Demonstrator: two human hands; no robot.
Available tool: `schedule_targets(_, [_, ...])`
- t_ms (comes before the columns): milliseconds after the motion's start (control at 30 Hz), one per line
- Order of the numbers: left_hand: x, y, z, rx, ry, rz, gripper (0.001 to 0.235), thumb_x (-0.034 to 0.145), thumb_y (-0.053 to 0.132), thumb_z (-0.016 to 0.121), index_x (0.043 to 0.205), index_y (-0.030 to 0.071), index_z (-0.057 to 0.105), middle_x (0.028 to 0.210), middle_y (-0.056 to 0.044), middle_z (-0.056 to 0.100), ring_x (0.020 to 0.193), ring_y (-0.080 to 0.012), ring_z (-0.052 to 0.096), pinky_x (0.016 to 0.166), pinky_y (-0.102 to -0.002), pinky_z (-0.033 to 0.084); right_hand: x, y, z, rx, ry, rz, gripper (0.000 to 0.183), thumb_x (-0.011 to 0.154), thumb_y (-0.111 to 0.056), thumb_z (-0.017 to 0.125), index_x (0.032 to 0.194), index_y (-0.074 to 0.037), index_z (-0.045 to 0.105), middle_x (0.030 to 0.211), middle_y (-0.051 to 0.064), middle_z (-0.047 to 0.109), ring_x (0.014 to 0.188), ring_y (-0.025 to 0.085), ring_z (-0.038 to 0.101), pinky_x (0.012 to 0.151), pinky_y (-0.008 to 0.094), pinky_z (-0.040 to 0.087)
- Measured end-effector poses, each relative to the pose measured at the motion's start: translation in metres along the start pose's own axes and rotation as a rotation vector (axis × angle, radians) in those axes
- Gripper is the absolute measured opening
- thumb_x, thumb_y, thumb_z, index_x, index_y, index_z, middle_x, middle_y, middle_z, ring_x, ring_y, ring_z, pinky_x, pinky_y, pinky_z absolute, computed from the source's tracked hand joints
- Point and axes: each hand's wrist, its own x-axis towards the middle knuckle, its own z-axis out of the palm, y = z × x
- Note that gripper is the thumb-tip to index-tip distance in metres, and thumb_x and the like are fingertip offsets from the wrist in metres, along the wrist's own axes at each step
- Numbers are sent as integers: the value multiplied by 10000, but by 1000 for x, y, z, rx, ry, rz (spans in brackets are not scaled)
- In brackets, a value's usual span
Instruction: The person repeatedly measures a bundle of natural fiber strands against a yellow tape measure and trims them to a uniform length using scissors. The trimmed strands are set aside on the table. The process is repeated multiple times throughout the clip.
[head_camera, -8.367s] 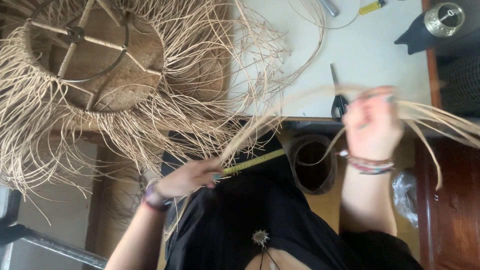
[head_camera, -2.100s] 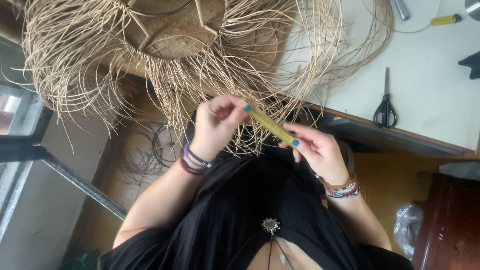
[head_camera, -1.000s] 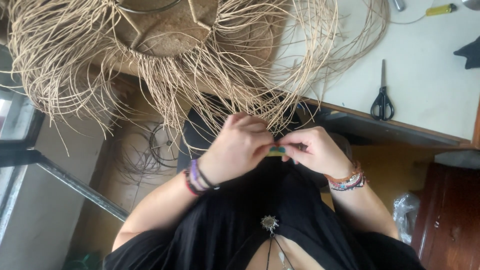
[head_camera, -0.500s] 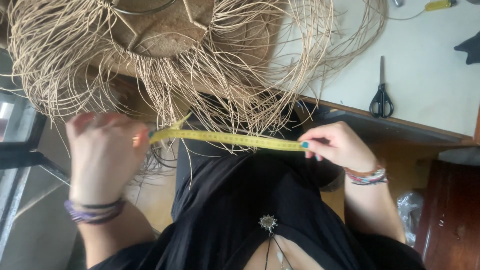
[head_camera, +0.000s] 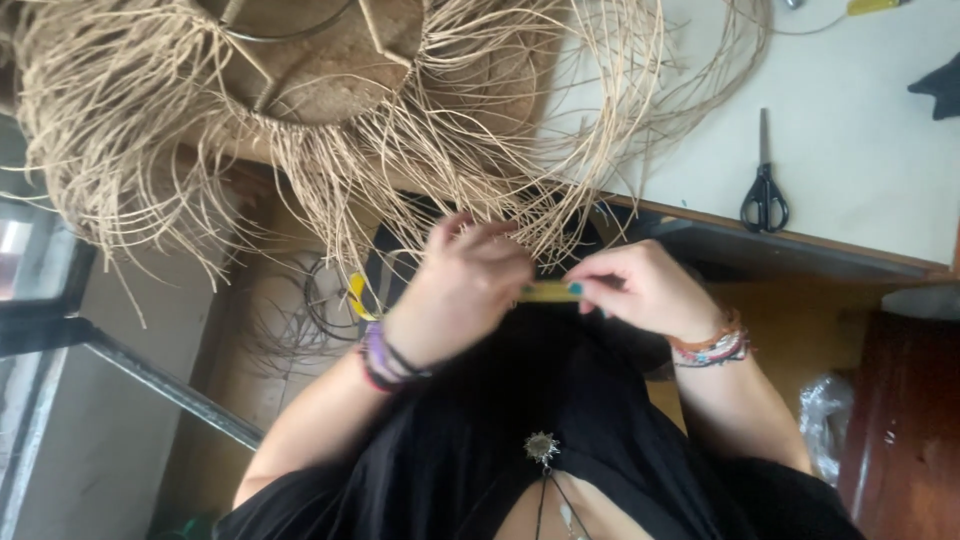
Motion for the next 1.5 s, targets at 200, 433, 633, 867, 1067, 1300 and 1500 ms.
schedule_targets(200, [-46,-68,-42,337,-197,-136,134,833,252,707,961,294,712,1143,92,683,1263,-228,581,1039,-608,385,-33,38,-34,50,85,230,181,890,-15,653,1021,29,770,637,145,776,455,167,655,457,286,548])
schedule_targets(433, [-78,-97,-56,186,-373,-486,182,978,250,622,1097,301,750,1198,49,693,1353,-224,539,1161,-620,228,-49,46,-40,71,146,294,192,890,-13,661,1043,34,768,616,145,763,456,141,619,440,250,517])
schedule_targets(633, [-20,-30,-33,493,-230,-44,147,937,233,611,954,319,728,1185,111,693,1307,-168,550,1084,-608,289,-39,27,-29,-17,137,165,142,854,-24,703,970,-6,783,608,136,758,475,189,658,470,284,560])
schedule_targets(867, [31,27,54,-236,-43,21,153,938,281,620,922,166,718,1017,-37,710,1145,-291,654,1028,-563,374,-25,16,-13,-147,66,-38,90,858,-69,704,887,-107,780,617,31,736,596,186,729,515,325,592])
schedule_targets(1067, [31,8,33,-408,-30,40,119,933,247,643,842,188,691,1039,25,686,1137,-239,649,956,-463,406,-37,18,-27,-22,99,59,116,868,-33,691,940,-46,781,632,90,755,518,170,695,452,290,571])
schedule_targets(1300, [7,-40,8,-304,-95,42,157,964,236,608,831,170,660,1100,-3,660,1207,-275,615,939,-464,389,-79,47,-65,52,120,346,172,893,-11,628,950,-7,791,622,109,765,460,136,616,456,265,531])
schedule_targets(1500, [-12,-57,21,-245,-204,-136,131,968,221,650,858,162,692,1163,14,670,1295,-257,582,1062,-487,324,-100,58,-74,69,141,366,155,902,-24,639,930,-6,790,626,103,748,460,124,587,471,252,519])
